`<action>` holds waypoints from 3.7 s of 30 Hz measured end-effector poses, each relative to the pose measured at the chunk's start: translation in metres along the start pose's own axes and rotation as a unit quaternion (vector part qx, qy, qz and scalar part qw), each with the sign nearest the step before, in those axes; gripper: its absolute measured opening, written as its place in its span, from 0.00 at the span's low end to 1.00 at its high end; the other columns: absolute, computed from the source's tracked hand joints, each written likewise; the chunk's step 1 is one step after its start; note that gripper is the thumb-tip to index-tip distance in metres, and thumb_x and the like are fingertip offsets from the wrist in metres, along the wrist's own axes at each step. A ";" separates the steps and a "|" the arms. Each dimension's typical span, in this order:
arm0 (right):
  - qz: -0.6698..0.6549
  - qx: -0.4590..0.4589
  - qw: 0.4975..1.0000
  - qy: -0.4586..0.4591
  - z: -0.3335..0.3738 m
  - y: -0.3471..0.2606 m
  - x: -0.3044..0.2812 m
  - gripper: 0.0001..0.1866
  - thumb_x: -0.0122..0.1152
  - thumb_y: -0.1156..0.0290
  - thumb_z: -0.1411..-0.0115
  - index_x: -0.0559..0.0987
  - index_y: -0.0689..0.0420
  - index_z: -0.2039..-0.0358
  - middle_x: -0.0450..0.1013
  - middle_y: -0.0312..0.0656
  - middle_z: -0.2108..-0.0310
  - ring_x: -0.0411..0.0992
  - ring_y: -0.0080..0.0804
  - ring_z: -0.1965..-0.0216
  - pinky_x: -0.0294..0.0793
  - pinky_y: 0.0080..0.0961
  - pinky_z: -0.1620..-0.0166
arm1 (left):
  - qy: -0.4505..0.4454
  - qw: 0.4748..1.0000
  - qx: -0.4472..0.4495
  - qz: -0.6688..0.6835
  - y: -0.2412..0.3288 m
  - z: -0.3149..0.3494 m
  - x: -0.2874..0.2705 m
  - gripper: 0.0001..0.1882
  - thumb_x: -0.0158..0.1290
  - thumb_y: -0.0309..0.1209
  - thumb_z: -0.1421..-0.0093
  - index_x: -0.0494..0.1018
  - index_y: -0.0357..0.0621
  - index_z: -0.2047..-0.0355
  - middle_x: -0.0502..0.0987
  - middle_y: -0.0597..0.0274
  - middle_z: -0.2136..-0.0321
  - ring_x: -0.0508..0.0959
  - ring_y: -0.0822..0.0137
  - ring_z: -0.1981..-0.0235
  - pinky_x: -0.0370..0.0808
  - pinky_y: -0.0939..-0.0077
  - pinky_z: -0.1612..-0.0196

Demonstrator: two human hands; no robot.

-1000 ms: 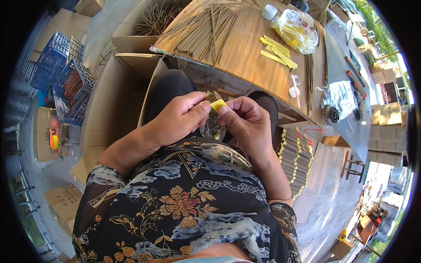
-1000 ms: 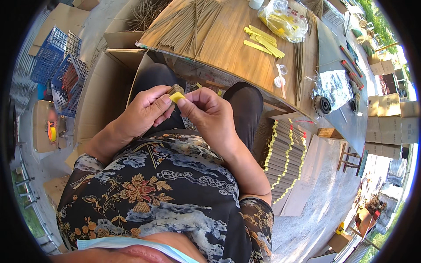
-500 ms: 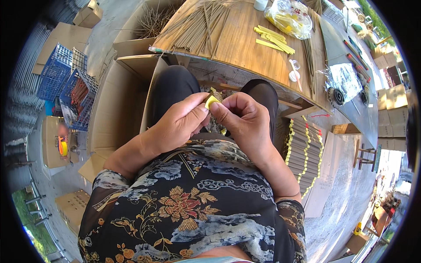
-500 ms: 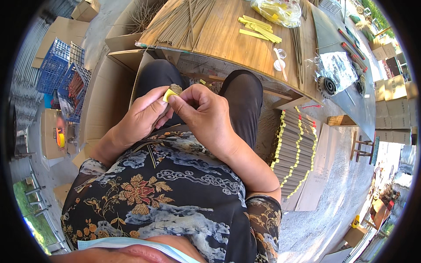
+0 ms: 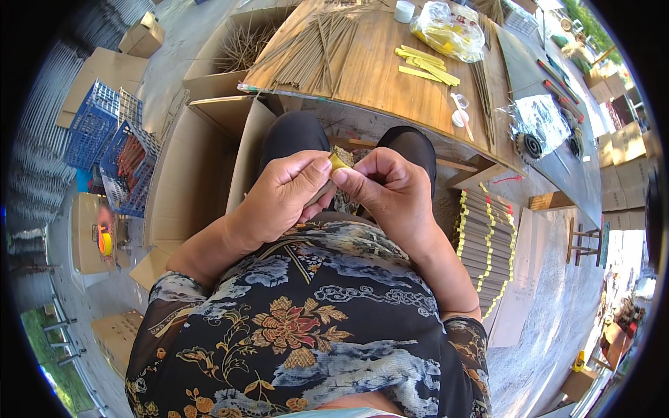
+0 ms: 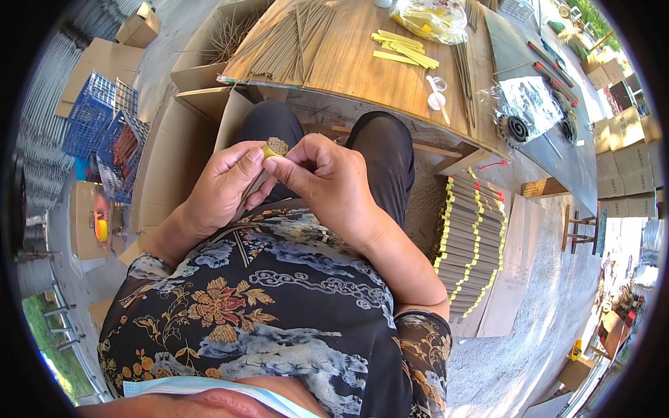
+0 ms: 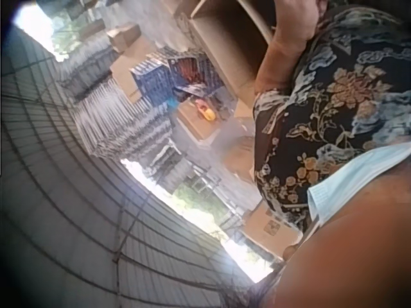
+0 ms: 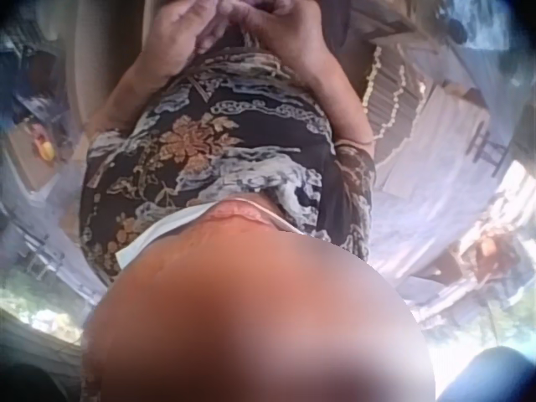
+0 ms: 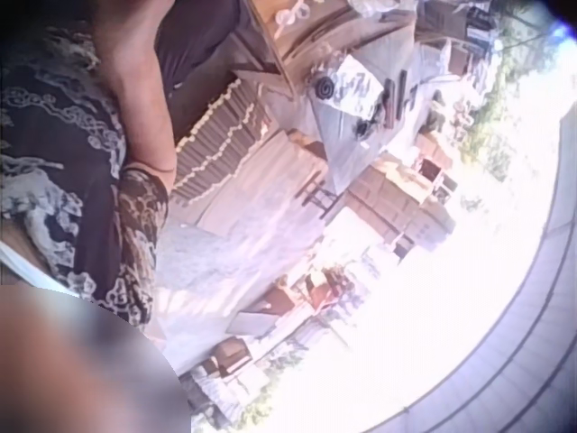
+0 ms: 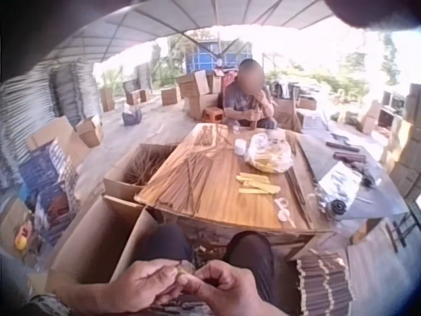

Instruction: The person gathers thin sticks into bundles, wraps the ends with yellow paper, and secures them with a small white applicator. The person repeats this process for multiple bundles, placing finished bundles on the table.

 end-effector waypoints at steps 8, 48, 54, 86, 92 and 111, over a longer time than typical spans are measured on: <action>0.041 -0.027 0.999 -0.012 -0.008 0.006 -0.002 0.14 0.66 0.65 0.52 0.72 0.60 0.80 0.69 0.38 0.84 0.66 0.19 0.81 0.65 0.18 0.78 | -0.012 0.997 -0.028 0.070 -0.008 -0.003 -0.006 0.16 0.36 0.40 0.35 0.67 0.40 0.66 0.66 0.65 0.82 0.61 0.81 0.85 0.60 0.90 0.82; -0.152 -0.064 0.970 -0.180 -0.018 0.042 -0.015 0.12 0.60 0.69 0.47 0.73 0.63 0.66 0.66 0.37 0.71 0.65 0.21 0.71 0.65 0.18 0.69 | -0.115 0.986 -0.038 0.116 -0.025 -0.021 -0.012 0.40 0.43 0.39 0.38 0.25 0.51 0.39 0.66 0.64 0.76 0.64 0.80 0.80 0.63 0.90 0.82; -0.023 -0.083 0.972 -0.220 -0.025 0.019 -0.029 0.10 0.61 0.71 0.48 0.75 0.63 0.69 0.69 0.38 0.72 0.66 0.25 0.71 0.67 0.20 0.67 | -0.140 0.978 -0.083 0.132 -0.024 -0.021 -0.007 0.42 0.45 0.38 0.39 0.26 0.48 0.39 0.66 0.63 0.77 0.65 0.80 0.81 0.63 0.89 0.82; 0.133 -0.345 0.862 -0.347 -0.052 -0.016 -0.039 0.13 0.65 0.76 0.60 0.79 0.56 0.70 0.67 0.37 0.65 0.64 0.40 0.58 0.65 0.33 0.56 | -0.183 0.928 -0.160 0.281 -0.028 -0.026 -0.008 0.22 0.48 0.41 0.42 0.61 0.43 0.51 0.70 0.64 0.78 0.67 0.79 0.85 0.63 0.90 0.85; 0.061 -0.289 0.911 -0.286 -0.045 -0.022 -0.041 0.20 0.69 0.67 0.60 0.76 0.58 0.64 0.66 0.40 0.60 0.64 0.37 0.57 0.62 0.30 0.51 | -0.108 0.973 -0.097 0.182 -0.009 -0.021 -0.017 0.25 0.46 0.36 0.40 0.53 0.43 0.45 0.67 0.66 0.81 0.65 0.80 0.84 0.60 0.89 0.84; 0.020 -0.303 0.950 -0.069 -0.026 0.020 -0.004 0.09 0.61 0.69 0.49 0.71 0.58 0.77 0.65 0.38 0.81 0.65 0.33 0.78 0.64 0.25 0.73 | -0.059 0.990 0.128 -0.001 -0.007 -0.012 -0.013 0.13 0.41 0.37 0.37 0.61 0.40 0.60 0.66 0.67 0.80 0.61 0.83 0.83 0.59 0.90 0.80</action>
Point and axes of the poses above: each hand's wrist, its own z-axis away from the middle knuckle, its own x-axis out of the palm, y = z × x, the point moved 1 cm from there along -z, towards the middle knuckle
